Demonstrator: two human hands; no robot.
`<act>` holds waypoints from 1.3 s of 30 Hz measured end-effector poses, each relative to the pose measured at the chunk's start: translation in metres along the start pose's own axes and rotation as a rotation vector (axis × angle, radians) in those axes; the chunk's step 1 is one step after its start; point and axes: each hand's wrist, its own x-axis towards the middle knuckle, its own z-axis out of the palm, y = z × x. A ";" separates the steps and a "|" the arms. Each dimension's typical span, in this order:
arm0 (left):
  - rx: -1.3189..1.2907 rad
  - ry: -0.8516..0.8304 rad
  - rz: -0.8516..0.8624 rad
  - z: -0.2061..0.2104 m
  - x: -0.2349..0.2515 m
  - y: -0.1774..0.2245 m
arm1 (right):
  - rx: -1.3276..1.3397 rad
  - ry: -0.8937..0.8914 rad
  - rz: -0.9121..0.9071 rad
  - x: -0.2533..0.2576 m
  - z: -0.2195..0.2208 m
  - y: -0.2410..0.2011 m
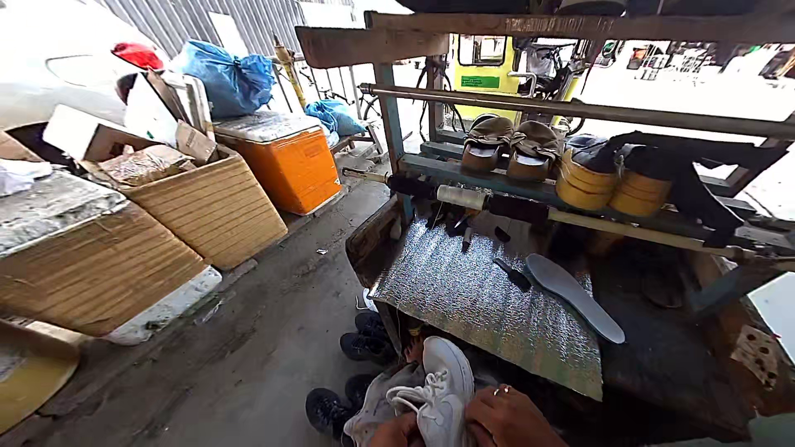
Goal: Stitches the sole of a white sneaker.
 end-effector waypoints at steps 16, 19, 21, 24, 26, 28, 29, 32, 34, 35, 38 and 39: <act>-0.292 -0.092 -0.031 0.012 0.016 -0.002 | -0.059 0.125 0.206 -0.013 0.020 -0.029; -0.322 -0.101 -0.017 0.011 0.017 -0.008 | -0.083 0.114 0.188 -0.010 0.022 -0.029; -0.333 -0.119 -0.012 0.009 0.022 -0.014 | -0.091 0.113 0.208 -0.005 0.024 -0.030; -0.363 -0.120 -0.017 0.001 0.032 -0.020 | -0.073 0.067 0.226 0.016 0.016 -0.026; -0.388 -0.132 -0.027 -0.005 0.033 -0.022 | -0.076 -0.006 0.192 0.031 0.008 -0.015; -0.452 -0.103 -0.015 -0.006 0.030 -0.025 | -0.070 -0.105 0.159 0.044 -0.001 -0.002; -0.492 -0.078 0.001 -0.003 0.027 -0.028 | -0.073 -0.157 0.144 0.047 -0.006 0.002; -0.509 -0.029 0.093 0.006 0.018 -0.038 | -0.016 -0.324 0.138 0.052 -0.017 0.005; -0.429 -0.023 0.120 0.008 0.012 -0.046 | 0.090 -0.469 0.142 0.057 -0.026 0.005; -0.394 -0.040 0.128 0.008 0.010 -0.050 | 0.141 -0.538 0.146 0.060 -0.029 0.005; -0.370 -0.068 0.145 0.003 0.005 -0.052 | 0.192 -0.585 0.170 0.066 -0.031 0.002; -0.381 -0.066 0.134 0.002 0.004 -0.049 | 0.184 -0.587 0.195 0.068 -0.030 0.000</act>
